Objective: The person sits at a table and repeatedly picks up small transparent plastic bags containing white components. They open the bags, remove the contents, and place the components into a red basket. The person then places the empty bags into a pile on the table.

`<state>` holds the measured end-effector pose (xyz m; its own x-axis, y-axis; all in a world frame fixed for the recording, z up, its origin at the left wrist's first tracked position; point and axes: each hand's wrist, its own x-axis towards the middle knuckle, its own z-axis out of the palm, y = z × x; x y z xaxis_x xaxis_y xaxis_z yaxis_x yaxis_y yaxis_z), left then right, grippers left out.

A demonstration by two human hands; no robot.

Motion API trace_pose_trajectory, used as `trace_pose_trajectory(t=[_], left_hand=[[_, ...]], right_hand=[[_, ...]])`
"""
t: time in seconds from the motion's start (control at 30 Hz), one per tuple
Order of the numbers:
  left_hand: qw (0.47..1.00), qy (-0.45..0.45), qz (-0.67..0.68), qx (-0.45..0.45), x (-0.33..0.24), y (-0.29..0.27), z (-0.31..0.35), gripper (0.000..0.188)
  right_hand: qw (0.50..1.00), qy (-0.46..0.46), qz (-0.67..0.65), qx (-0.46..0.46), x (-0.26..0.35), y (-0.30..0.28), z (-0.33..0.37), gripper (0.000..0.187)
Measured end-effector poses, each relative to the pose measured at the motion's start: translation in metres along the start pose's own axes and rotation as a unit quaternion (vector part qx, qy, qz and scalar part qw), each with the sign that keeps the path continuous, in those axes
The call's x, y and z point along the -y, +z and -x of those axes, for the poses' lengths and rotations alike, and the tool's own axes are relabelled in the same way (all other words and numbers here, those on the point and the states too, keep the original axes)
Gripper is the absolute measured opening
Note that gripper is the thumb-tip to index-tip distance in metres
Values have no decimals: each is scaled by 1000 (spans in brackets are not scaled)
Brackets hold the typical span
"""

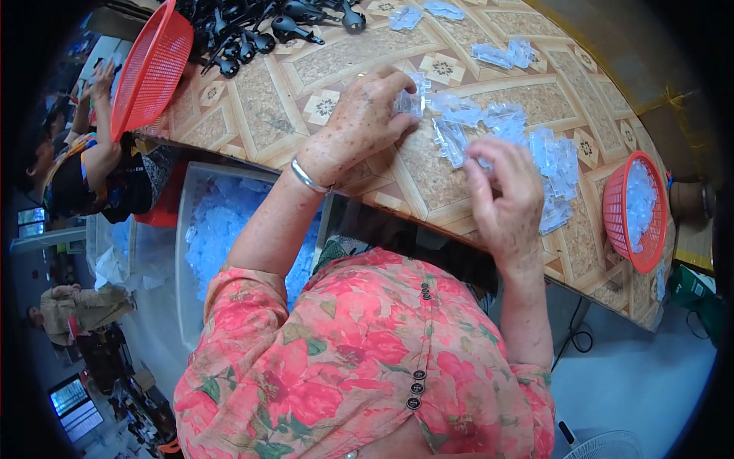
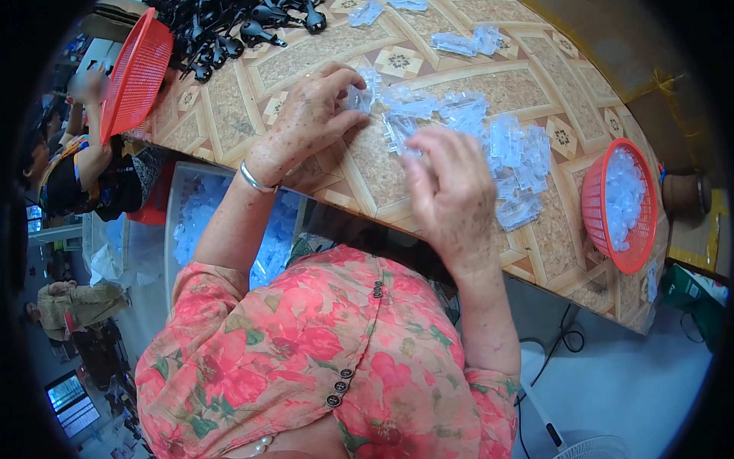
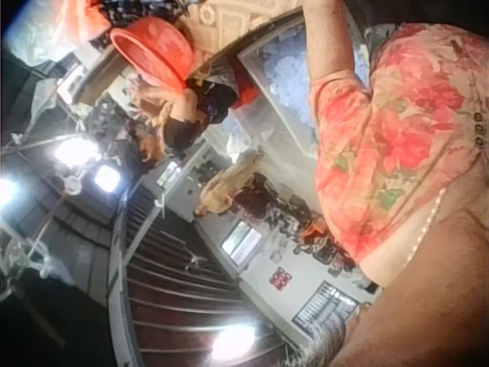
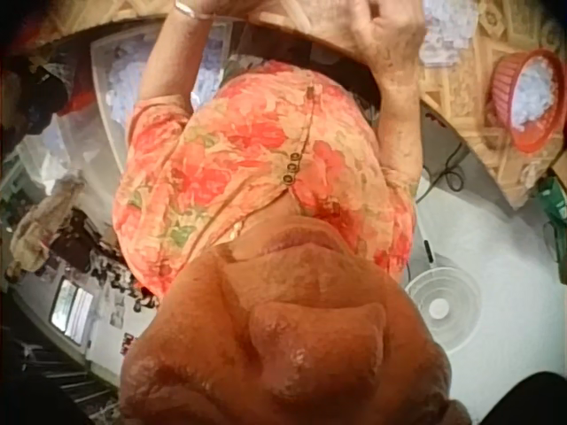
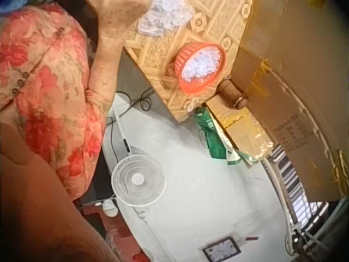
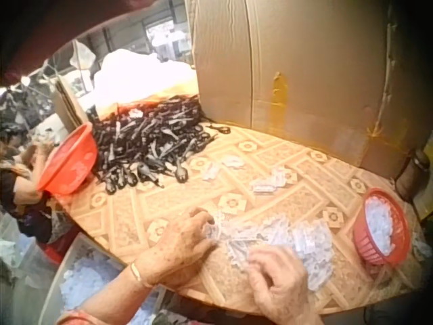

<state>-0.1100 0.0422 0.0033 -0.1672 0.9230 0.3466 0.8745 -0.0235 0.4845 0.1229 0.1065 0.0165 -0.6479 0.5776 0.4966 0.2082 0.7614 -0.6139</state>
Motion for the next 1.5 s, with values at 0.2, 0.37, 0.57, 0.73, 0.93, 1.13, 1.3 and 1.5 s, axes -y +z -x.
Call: trace_pose_trajectory(t=[0.2, 0.37, 0.57, 0.73, 0.93, 1.13, 1.3, 1.5], left_hand=[[992, -51, 106, -34, -6, -13, 15, 61], [980, -88, 180, -1, -14, -11, 26, 67], [990, -62, 129, -17, -14, -7, 33, 76], [996, -49, 66, -42, -18, -6, 36, 84], [981, -117, 148, -54, -23, 6, 37, 77], [830, -247, 498, 43, -54, 10, 32, 62], [665, -238, 706, -39, -75, 29, 27, 40], [550, -209, 806, -66, -73, 47, 29, 25]], right_hand=[[972, -46, 228, 34, -30, 12, -39, 32], [972, -35, 215, 91, -47, 19, -49, 32], [979, -12, 194, 60, -45, 4, -47, 26], [993, -27, 109, 28, -31, -11, -37, 31], [990, 141, -21, 10, -20, -16, -18, 37], [990, 72, -10, -119, -26, -10, -17, 39], [980, -89, 141, -106, -11, -1, -11, 47], [995, -94, 7, -39, 1, 9, -1, 45]])
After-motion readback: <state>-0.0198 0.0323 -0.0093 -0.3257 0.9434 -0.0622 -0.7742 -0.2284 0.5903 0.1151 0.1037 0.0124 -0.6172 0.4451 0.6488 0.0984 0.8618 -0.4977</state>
